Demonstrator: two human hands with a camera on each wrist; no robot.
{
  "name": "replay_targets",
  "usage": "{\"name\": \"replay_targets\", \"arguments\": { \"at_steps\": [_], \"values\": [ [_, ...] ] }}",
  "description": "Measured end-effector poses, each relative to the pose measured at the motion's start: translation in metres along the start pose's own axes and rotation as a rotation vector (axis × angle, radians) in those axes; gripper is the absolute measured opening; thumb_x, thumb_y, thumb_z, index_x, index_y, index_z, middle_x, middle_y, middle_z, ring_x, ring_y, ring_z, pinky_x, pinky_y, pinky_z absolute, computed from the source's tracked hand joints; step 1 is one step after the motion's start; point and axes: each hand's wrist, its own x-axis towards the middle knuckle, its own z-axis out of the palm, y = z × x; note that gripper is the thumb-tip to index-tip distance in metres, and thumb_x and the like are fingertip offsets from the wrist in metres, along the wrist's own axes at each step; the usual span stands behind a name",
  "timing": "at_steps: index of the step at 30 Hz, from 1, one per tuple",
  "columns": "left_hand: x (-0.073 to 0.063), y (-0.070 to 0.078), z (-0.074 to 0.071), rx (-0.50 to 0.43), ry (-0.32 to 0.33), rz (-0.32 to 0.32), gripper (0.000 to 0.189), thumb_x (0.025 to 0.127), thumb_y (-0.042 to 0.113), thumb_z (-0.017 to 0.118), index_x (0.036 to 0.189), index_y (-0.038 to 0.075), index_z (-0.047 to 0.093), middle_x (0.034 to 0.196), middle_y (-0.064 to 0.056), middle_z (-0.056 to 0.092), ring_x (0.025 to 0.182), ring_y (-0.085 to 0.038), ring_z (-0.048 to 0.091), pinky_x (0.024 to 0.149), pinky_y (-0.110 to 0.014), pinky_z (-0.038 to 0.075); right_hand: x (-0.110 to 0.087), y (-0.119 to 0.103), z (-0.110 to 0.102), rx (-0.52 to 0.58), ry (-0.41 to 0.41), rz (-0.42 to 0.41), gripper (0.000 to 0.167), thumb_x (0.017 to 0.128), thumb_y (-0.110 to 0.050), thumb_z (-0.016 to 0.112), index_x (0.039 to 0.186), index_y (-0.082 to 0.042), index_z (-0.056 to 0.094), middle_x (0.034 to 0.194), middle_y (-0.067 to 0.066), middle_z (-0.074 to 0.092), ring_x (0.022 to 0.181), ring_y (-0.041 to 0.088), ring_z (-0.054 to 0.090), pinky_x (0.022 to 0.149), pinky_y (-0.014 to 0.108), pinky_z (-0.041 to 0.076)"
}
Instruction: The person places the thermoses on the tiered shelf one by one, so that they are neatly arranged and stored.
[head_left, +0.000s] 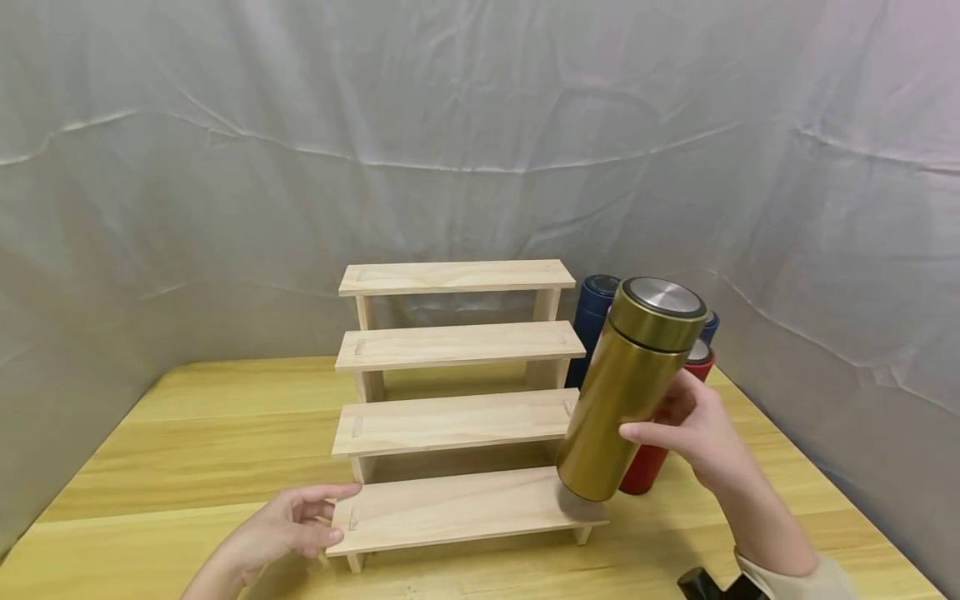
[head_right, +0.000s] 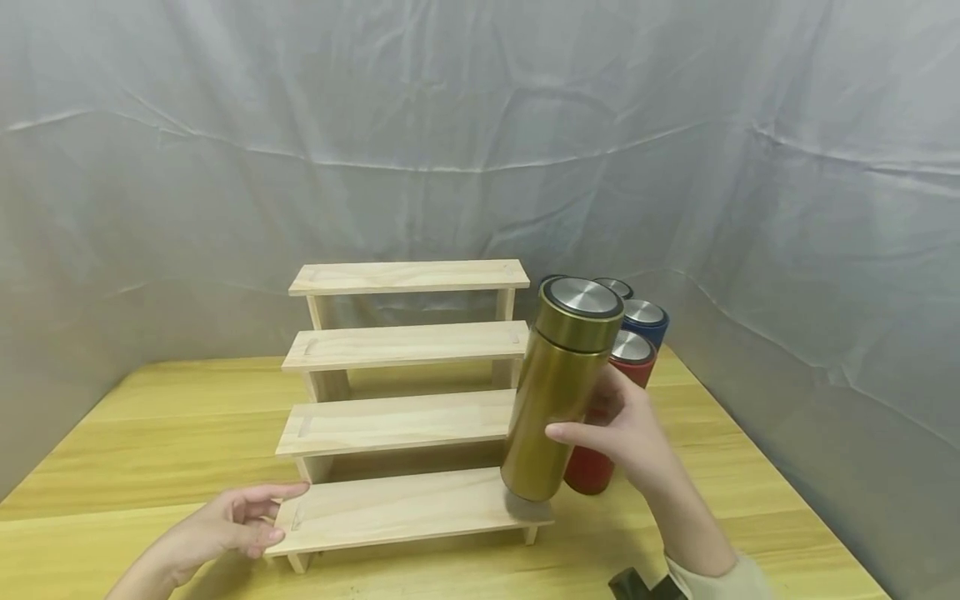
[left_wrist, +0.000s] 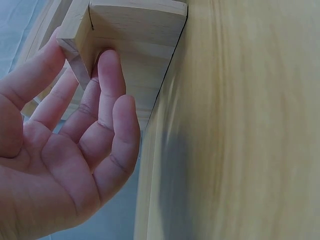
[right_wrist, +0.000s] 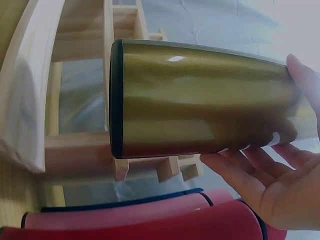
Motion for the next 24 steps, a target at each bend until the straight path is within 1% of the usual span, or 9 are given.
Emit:
{"name": "replay_targets", "arguments": {
  "at_steps": [5,10,15,17,18,20,22,24],
  "values": [
    [0.000,0.000,0.000,-0.003,0.002,-0.004,0.051,0.084,0.004,0.057,0.128,-0.009,0.035,0.097,-0.011,0.055,0.076,-0.015,0.053,0.057,-0.023,0.045,0.006,-0.003,0.007,-0.007,-0.006,-0.009,0.048,0.068,0.013,0.067,0.105,-0.016,0.056,0.094,0.001,0.062,0.076,0.017,0.060,0.065,0.026,0.050],
    [0.000,0.000,-0.001,-0.001,0.007,-0.010,0.051,0.084,0.004,0.058,0.128,-0.009,0.035,0.096,-0.011,0.055,0.077,-0.015,0.053,0.058,-0.023,0.045,0.013,-0.006,0.015,0.026,-0.030,-0.025,0.046,0.069,0.012,0.066,0.106,-0.015,0.056,0.095,0.002,0.062,0.078,0.017,0.060,0.066,0.027,0.050],
    [0.000,0.001,-0.002,0.011,0.015,-0.017,0.051,0.083,0.004,0.058,0.128,-0.008,0.036,0.096,-0.010,0.054,0.076,-0.015,0.052,0.058,-0.023,0.045,0.019,-0.009,0.023,0.012,-0.052,0.003,0.042,0.072,0.007,0.067,0.108,-0.011,0.054,0.097,0.004,0.061,0.079,0.019,0.059,0.067,0.029,0.050],
    [0.000,0.001,-0.002,0.015,0.017,-0.017,0.051,0.084,0.004,0.057,0.128,-0.008,0.036,0.096,-0.010,0.054,0.075,-0.014,0.052,0.057,-0.023,0.045,0.022,-0.010,0.026,-0.005,-0.053,0.009,0.040,0.072,0.005,0.067,0.108,-0.008,0.053,0.094,0.006,0.060,0.076,0.020,0.059,0.065,0.029,0.050],
    [0.000,0.000,-0.002,0.016,0.017,-0.015,0.051,0.084,0.004,0.057,0.129,-0.008,0.036,0.096,-0.010,0.054,0.074,-0.014,0.052,0.057,-0.023,0.045,0.024,-0.010,0.027,0.000,-0.055,0.011,0.039,0.072,0.005,0.068,0.107,-0.007,0.053,0.092,0.007,0.060,0.072,0.020,0.059,0.062,0.030,0.050],
    [0.001,-0.001,-0.002,0.016,0.017,-0.012,0.051,0.084,0.004,0.057,0.129,-0.008,0.036,0.096,-0.011,0.054,0.073,-0.014,0.052,0.057,-0.023,0.045,0.027,-0.010,0.029,0.006,-0.054,0.014,0.038,0.072,0.005,0.068,0.105,-0.006,0.053,0.090,0.008,0.060,0.068,0.020,0.059,0.060,0.030,0.050],
    [0.001,-0.001,-0.003,0.013,0.015,-0.008,0.050,0.084,0.004,0.057,0.129,-0.008,0.036,0.096,-0.011,0.055,0.073,-0.014,0.053,0.057,-0.023,0.045,0.030,-0.012,0.031,0.001,-0.049,0.020,0.038,0.072,0.004,0.069,0.105,-0.005,0.053,0.089,0.009,0.059,0.066,0.019,0.058,0.059,0.030,0.050],
    [0.001,-0.001,-0.003,0.015,0.013,-0.005,0.050,0.084,0.004,0.057,0.128,-0.008,0.036,0.096,-0.011,0.055,0.073,-0.014,0.053,0.057,-0.023,0.045,0.033,-0.013,0.033,0.003,-0.046,0.021,0.039,0.072,0.003,0.069,0.106,-0.003,0.052,0.090,0.009,0.059,0.069,0.020,0.059,0.061,0.030,0.050]
  ]
}}
